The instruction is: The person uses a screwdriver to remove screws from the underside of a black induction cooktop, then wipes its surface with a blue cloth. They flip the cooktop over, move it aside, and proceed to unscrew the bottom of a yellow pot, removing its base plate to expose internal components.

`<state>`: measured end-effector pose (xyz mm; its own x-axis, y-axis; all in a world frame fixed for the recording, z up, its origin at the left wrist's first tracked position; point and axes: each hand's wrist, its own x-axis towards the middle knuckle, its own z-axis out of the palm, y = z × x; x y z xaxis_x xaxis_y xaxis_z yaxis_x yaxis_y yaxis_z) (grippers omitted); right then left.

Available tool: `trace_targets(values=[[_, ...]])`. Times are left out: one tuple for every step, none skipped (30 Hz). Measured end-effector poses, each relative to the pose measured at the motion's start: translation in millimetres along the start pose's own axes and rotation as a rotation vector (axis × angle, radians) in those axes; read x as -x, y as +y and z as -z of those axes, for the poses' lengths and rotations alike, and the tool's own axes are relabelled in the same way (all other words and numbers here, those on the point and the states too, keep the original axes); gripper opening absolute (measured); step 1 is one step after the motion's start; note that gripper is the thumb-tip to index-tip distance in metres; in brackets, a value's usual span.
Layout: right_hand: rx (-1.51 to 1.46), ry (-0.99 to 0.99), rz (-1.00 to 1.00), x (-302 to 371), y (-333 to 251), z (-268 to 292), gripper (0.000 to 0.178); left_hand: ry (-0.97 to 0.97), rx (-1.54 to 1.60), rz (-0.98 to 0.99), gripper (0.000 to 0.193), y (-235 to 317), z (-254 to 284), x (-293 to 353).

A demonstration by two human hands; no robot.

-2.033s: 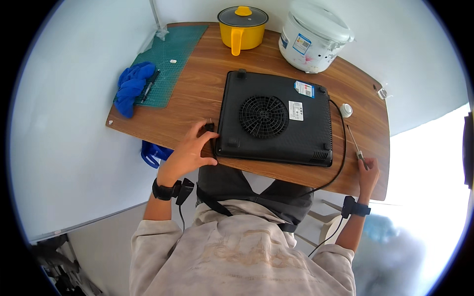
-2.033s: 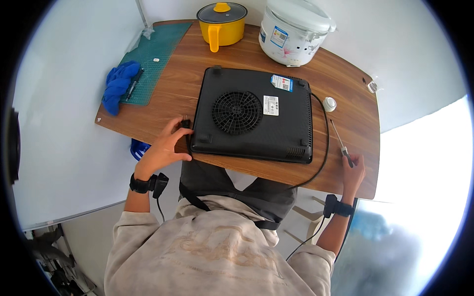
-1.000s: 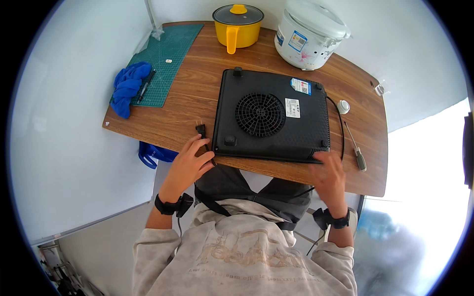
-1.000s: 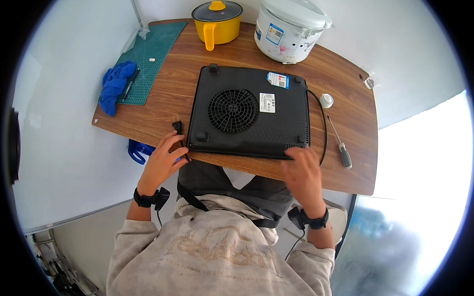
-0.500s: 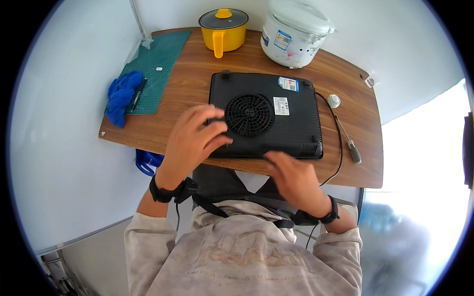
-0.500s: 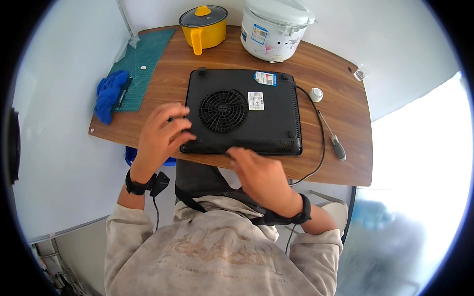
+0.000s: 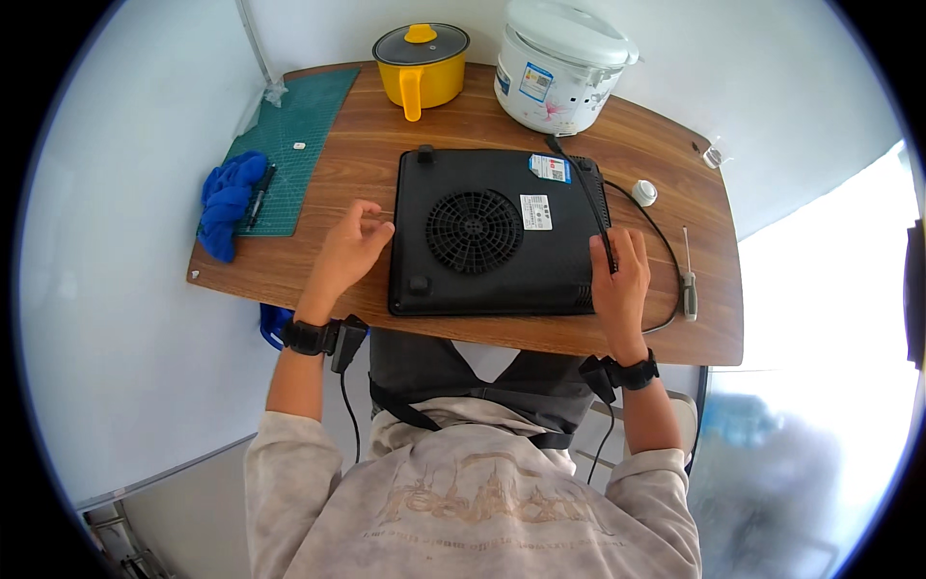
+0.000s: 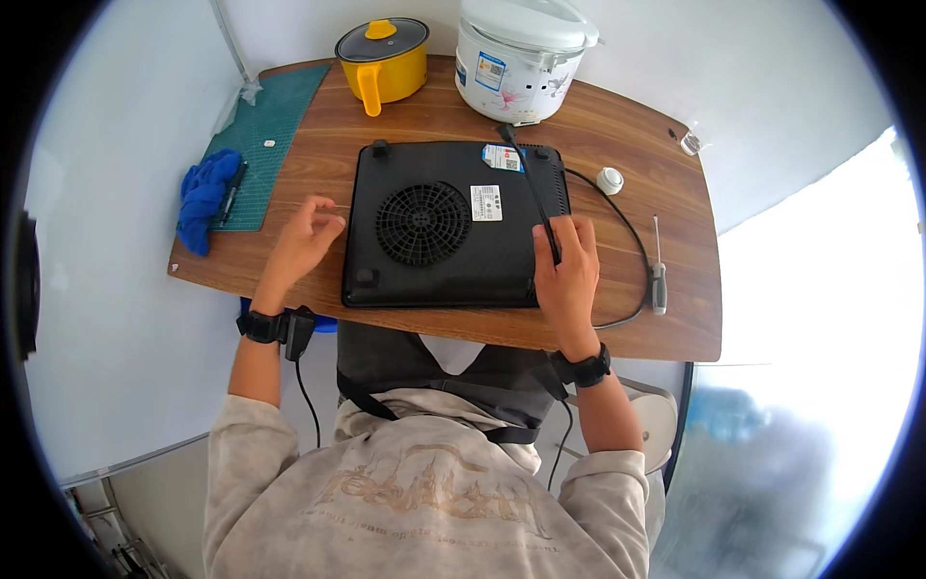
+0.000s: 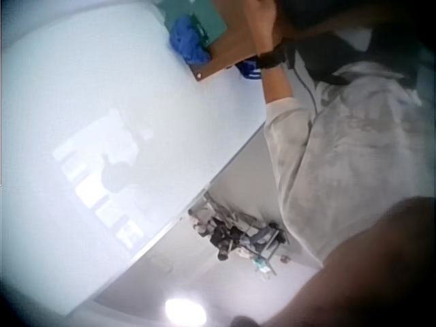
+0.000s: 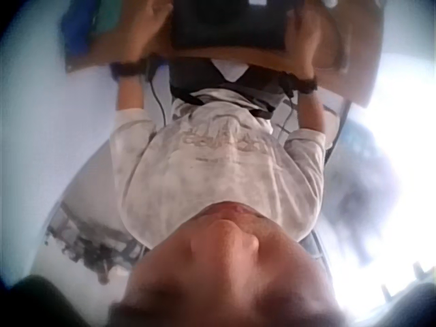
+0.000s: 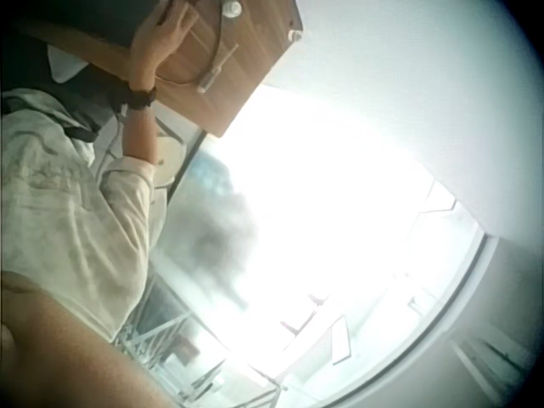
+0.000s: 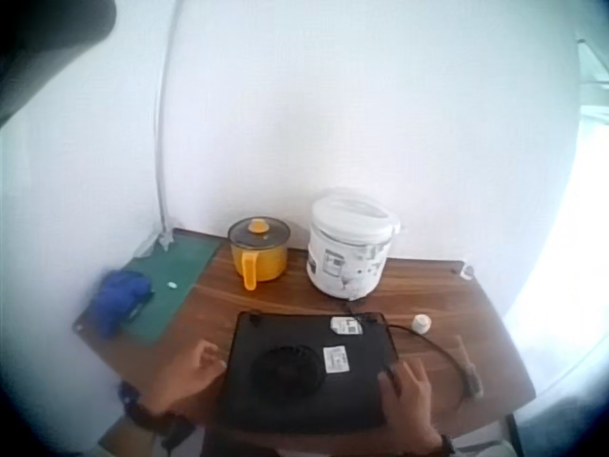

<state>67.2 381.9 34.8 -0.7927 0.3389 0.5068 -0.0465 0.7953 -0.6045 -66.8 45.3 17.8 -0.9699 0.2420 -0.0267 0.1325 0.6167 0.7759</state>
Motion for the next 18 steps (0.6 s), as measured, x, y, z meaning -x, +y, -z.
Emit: trace_targets(values=[[0.01, 0.028, 0.008, 0, 3, -4, 0.012, -0.022, 0.024, -0.012, 0.037, -3, -2, -1], [0.02, 0.057, 0.015, -1, 6, -7, 0.014, -0.044, 0.047, -0.024, 0.037, -5, -4, -1], [0.033, 0.083, 0.021, 0, 11, -9, 0.015, -0.069, 0.072, -0.035, 0.038, -5, -6, 0], [0.042, 0.082, 0.016, 0, 15, -13, 0.018, -0.076, 0.077, -0.03, 0.037, -5, -7, 1], [0.051, 0.081, 0.011, 0, 20, -17, 0.02, -0.082, 0.081, -0.025, 0.037, -4, -7, 2], [0.061, 0.083, 0.004, 1, 24, -19, 0.022, -0.091, 0.085, -0.023, 0.037, -3, -8, 2], [0.072, 0.07, -0.012, 2, 26, -22, 0.024, -0.097, 0.118, -0.025, 0.037, -4, -9, 4], [0.083, 0.056, -0.028, 4, 27, -25, 0.026, -0.103, 0.15, -0.027, 0.037, -6, -12, 5], [0.093, 0.042, -0.041, 4, 28, -27, 0.027, -0.107, 0.184, -0.029, 0.037, -8, -14, 6], [0.118, 0.032, -0.043, 4, 31, -28, 0.029, -0.097, 0.179, -0.037, 0.037, -10, -16, 5], [0.143, 0.023, -0.045, 3, 34, -29, 0.03, -0.087, 0.174, -0.046, 0.038, -13, -18, 5], [0.176, 0.016, -0.053, 2, 34, -25, 0.032, -0.086, 0.172, -0.058, 0.038, -14, -22, 3], [0.183, -0.023, -0.087, 2, 31, -23, 0.032, -0.074, 0.159, -0.08, 0.038, -16, -24, 4], [0.191, -0.06, -0.122, 3, 26, -25, 0.033, -0.064, 0.147, -0.103, 0.038, -21, -23, 5], [0.208, -0.088, -0.154, 2, 19, -25, 0.033, -0.055, 0.143, -0.137, 0.038, -23, -25, 4], [0.186, -0.09, -0.111, 0, 20, -31, 0.034, -0.068, 0.194, -0.088, 0.037, -19, -26, 2], [0.192, -0.074, -0.1, 0, 21, -30, 0.036, -0.084, 0.244, -0.038, 0.036, -14, -25, 2], [0.172, -0.1, -0.134, -1, 21, -27, 0.036, -0.095, 0.286, 0.027, 0.036, -11, -21, 4]])
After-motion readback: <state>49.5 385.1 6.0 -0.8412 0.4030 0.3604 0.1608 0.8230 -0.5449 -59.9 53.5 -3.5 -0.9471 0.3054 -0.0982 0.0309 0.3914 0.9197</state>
